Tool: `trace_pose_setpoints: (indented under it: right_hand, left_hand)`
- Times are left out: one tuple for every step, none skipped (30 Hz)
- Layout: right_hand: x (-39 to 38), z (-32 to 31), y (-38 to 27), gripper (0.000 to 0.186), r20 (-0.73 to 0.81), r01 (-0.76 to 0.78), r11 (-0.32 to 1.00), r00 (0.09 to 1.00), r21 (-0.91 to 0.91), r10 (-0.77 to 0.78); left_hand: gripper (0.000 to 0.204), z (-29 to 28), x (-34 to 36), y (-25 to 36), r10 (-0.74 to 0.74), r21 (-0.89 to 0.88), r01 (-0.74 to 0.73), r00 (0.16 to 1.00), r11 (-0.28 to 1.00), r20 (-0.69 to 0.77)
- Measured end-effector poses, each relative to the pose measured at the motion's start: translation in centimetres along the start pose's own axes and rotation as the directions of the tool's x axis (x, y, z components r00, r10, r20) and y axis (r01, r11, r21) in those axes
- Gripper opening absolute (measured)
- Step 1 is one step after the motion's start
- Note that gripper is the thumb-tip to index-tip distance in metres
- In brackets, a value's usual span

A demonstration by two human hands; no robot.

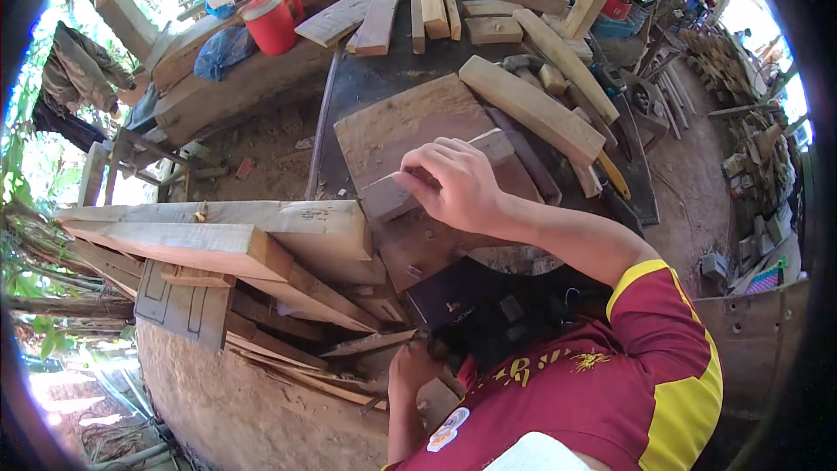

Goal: The person uses a chisel and a wooden mallet to shape a small rectangular block of wood. They repeatedly strike the chisel to shave off thin layers of wood, rotating the block to work on different sides. The person holds the wood in their left hand and the chisel in their right hand, striking the chisel's handle with the mallet.

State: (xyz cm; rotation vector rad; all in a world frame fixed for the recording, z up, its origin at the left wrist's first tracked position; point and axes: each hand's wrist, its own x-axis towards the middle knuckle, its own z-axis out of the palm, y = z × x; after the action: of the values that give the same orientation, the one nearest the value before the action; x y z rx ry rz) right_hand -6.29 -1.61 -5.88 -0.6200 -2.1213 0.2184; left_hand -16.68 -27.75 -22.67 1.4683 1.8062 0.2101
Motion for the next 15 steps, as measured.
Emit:
trace_pose_setpoints:
  right_hand:
    - [0.0, 0.0, 0.1, 0.013, -0.017, 0.01, 1.0, 1.0, 0.01, -0.009]
    - [0.1, 0.2, 0.3, 0.012, -0.035, 0.017, 0.999, 0.999, 0.031, -0.016]
    - [0.1, 0.3, 0.4, 0.012, -0.053, 0.025, 0.998, 0.998, 0.052, -0.022]
    - [0.3, 0.1, 0.4, 0.013, -0.042, -0.098, 0.985, 0.994, 0.14, 0.105]
    - [0.7, -0.3, 0.4, 0.014, -0.026, -0.216, 0.95, 0.974, 0.226, 0.227]
    - [1.0, -0.6, 0.4, 0.016, 0.003, -0.327, 0.893, 0.939, 0.31, 0.343]
    - [0.9, -0.2, 0.7, 0.016, -0.035, -0.284, 0.896, 0.949, 0.341, 0.314]
    - [1.1, -0.3, 0.8, 0.015, -0.017, -0.304, 0.877, 0.943, 0.372, 0.334]
    - [1.2, -0.5, 0.9, 0.015, 0.002, -0.326, 0.857, 0.935, 0.398, 0.355]
    - [1.4, -0.7, 1.2, 0.015, 0.021, -0.348, 0.837, 0.927, 0.423, 0.375]
    - [1.7, -0.7, 1.8, 0.028, 0.079, -0.407, 0.761, 0.9, 0.505, 0.429]
    - [2.0, -0.9, 2.3, 0.035, 0.007, -0.425, 0.756, 0.874, 0.498, 0.486]
    - [2.2, -1.3, 2.9, 0.042, -0.067, -0.442, 0.75, 0.84, 0.492, 0.539]
    - [2.1, -1.6, 3.0, 0.049, -0.132, -0.458, 0.739, 0.801, 0.495, 0.585]
    - [2.2, -4.2, 0.9, 0.064, -0.004, -0.577, 0.691, 0.767, 0.436, 0.642]
  left_hand:
    - [0.041, 0.4, 0.3, -0.6, 0.026, 0.021, -0.026, 1.0, 0.999, 0.013]
    - [0.041, 0.2, 0.0, -0.4, 0.006, 0.031, -0.007, 1.0, 0.999, 0.013]
    - [0.041, 0.1, -0.1, 0.0, -0.01, 0.038, 0.009, 1.0, 0.999, 0.012]
    - [0.04, 0.0, -0.3, 0.7, -0.061, 0.029, 0.061, 0.998, 0.998, -0.004]
    - [0.04, -0.4, -0.5, 1.4, -0.111, 0.025, 0.111, 0.994, 0.993, -0.023]
    - [0.04, -0.2, -0.9, 1.6, -0.088, 0.032, 0.09, 0.994, 0.995, -0.062]
    - [0.039, -0.1, -1.2, 1.8, -0.064, 0.039, 0.068, 0.993, 0.997, -0.101]
    - [0.039, 0.0, -1.5, 2.1, -0.035, 0.052, 0.042, 0.99, 0.998, -0.137]
    - [0.038, -0.7, -1.9, 3.2, -0.056, 0.032, 0.061, 0.99, 0.998, -0.13]
    - [0.037, -1.7, -2.5, 4.5, -0.076, 0.012, 0.078, 0.989, 0.997, -0.123]
    - [0.036, -2.2, -3.2, 5.5, -0.105, -0.013, 0.104, 0.987, 0.994, -0.121]
    - [0.034, -1.9, -3.4, 5.6, -0.133, -0.009, 0.133, 0.983, 0.991, -0.124]
    - [0.032, -1.6, -3.5, 5.5, -0.16, -0.005, 0.16, 0.979, 0.987, -0.127]
    - [0.03, -1.2, -3.9, 5.6, -0.197, -0.004, 0.198, 0.971, 0.98, -0.135]
    - [0.028, -1.5, -4.5, 6.7, -0.143, -0.011, 0.145, 0.962, 0.989, -0.234]
